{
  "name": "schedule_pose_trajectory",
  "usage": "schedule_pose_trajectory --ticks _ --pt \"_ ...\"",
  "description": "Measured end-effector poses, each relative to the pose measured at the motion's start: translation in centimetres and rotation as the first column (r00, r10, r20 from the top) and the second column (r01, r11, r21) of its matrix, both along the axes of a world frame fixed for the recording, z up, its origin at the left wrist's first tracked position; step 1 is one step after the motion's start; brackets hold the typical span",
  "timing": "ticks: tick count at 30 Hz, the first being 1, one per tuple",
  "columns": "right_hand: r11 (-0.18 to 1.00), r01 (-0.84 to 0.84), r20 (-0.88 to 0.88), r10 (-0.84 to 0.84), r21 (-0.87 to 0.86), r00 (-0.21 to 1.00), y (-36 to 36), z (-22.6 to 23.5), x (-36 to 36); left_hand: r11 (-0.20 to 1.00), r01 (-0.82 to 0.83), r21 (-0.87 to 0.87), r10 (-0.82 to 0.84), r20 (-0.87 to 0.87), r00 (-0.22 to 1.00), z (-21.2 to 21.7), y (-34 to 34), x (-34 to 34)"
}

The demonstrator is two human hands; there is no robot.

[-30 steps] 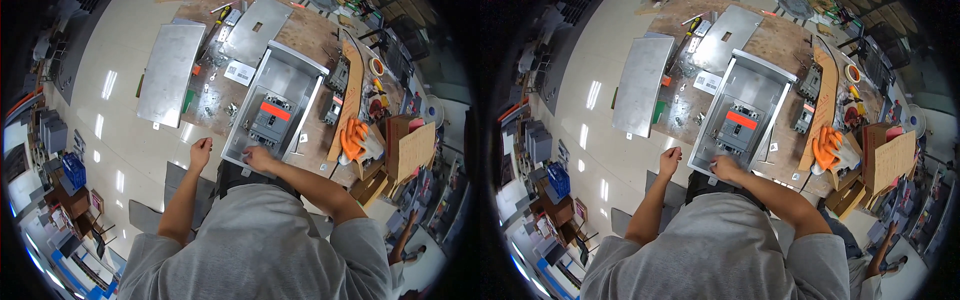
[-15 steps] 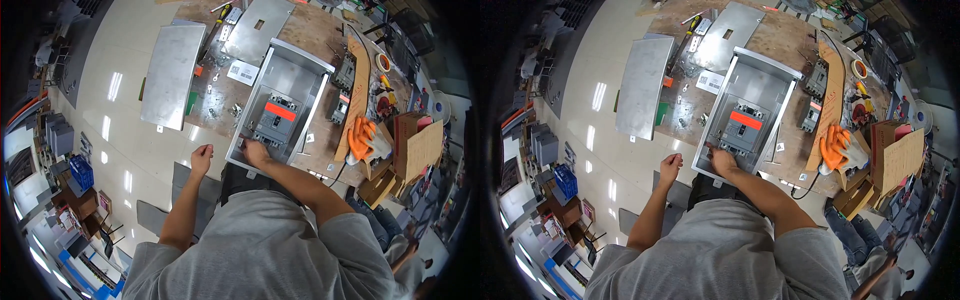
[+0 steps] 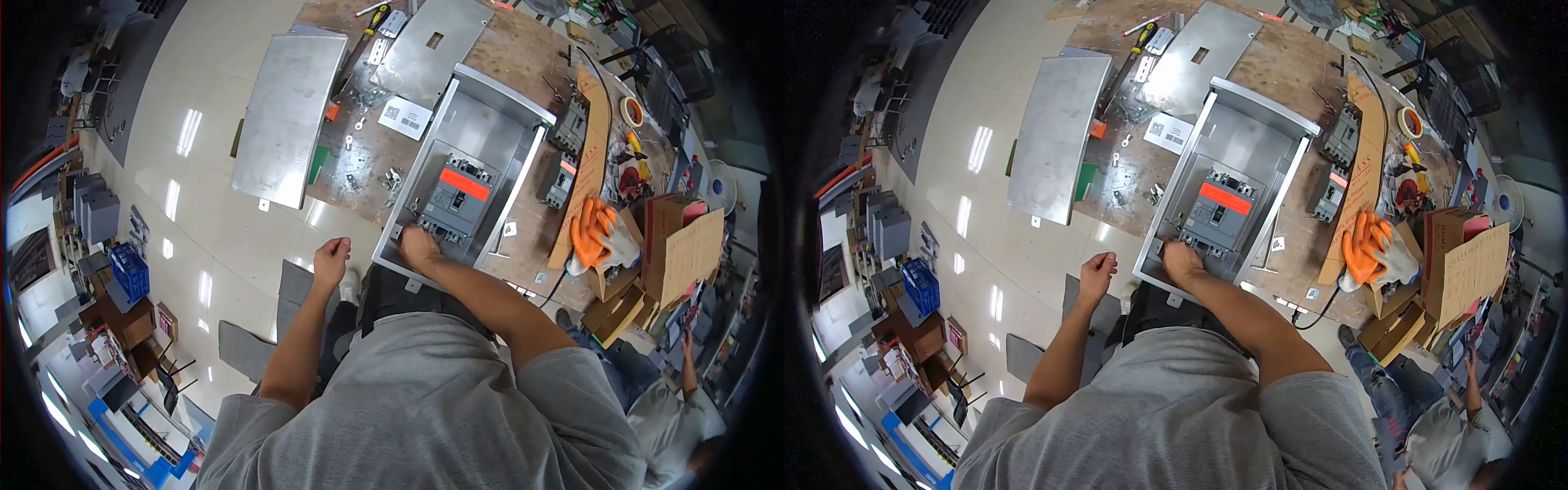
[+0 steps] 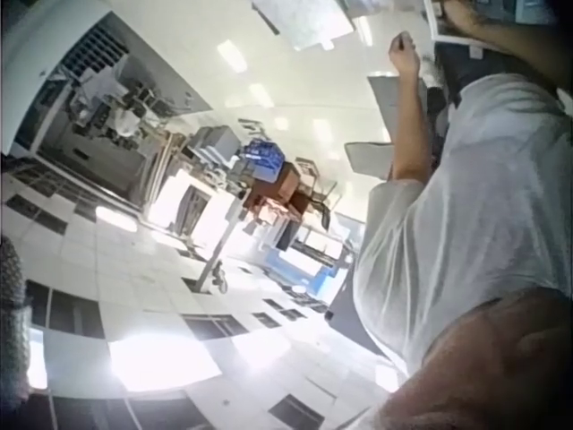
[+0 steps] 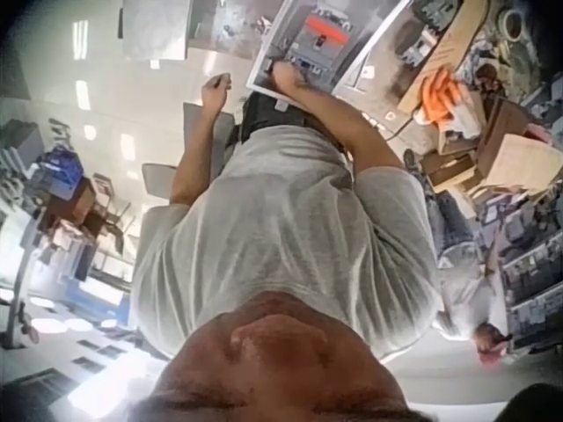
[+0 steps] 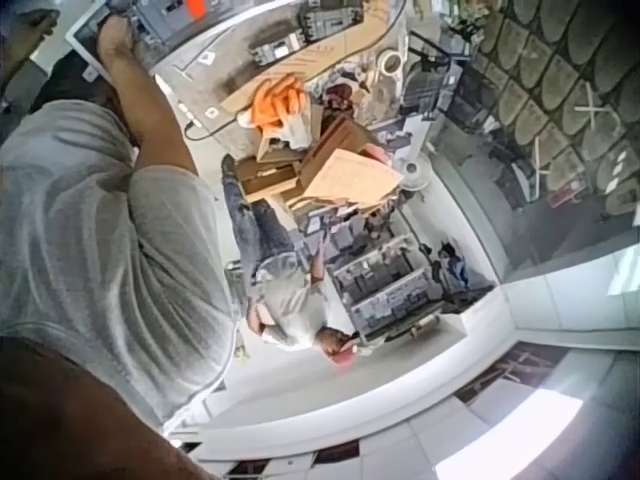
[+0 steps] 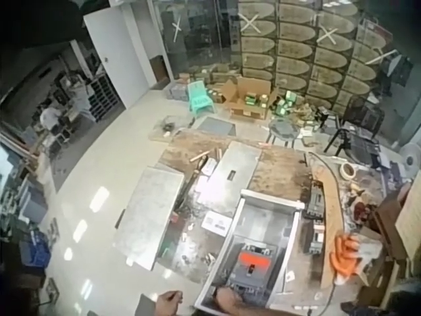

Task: Assembling and inspecting a metal electrical enclosure on a workbench.

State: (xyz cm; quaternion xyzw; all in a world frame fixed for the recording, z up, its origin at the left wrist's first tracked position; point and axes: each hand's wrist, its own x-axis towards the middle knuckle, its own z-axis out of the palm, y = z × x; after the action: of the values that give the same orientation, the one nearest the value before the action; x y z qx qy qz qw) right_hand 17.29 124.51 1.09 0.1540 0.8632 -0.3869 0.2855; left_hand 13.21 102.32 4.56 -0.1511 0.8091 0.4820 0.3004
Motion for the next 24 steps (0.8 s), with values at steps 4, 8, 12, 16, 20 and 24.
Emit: schedule_pose_trajectory --ticks 4,8,12,16,20,24 --pt "0.999 -0.031 -0.066 0.032 0.02 0.997 0.0 -0.3 0.8 1.0 0.014 -0.005 -0.014 -0.013 1.0 0.1 -0.3 0.0" --pt "0.984 0.059 0.062 -0.049 -0.168 0.997 0.8 0.4 1.2 1.0 -0.007 0.017 0.007 -0.007 1.0 0.7 0.3 -0.6" --pt "0.873 0.198 0.194 -0.122 -0.446 0.973 2.5 2.9 1.4 0.994 0.008 0.109 0.02 -0.255 0.967 2.5 2.9 -0.8" --pt "0.956 0.071 -0.018 -0.079 -0.284 0.997 5.1 9.0 1.6 0.972 0.165 0.169 -0.102 -0.327 0.939 8.8 9.1 -0.8" --pt "0.972 0.178 -0.279 -0.215 -0.151 0.936 7.9 12.8 2.5 0.909 0.385 0.158 -0.316 -0.342 0.885 10.3 14.4 0.6" --pt "0.809 0.482 -0.235 -0.567 -0.335 0.789 11.3 14.4 4.6 0.803 0.552 -0.224 -0.59 -0.43 0.683 7.3 18.1 0.9"
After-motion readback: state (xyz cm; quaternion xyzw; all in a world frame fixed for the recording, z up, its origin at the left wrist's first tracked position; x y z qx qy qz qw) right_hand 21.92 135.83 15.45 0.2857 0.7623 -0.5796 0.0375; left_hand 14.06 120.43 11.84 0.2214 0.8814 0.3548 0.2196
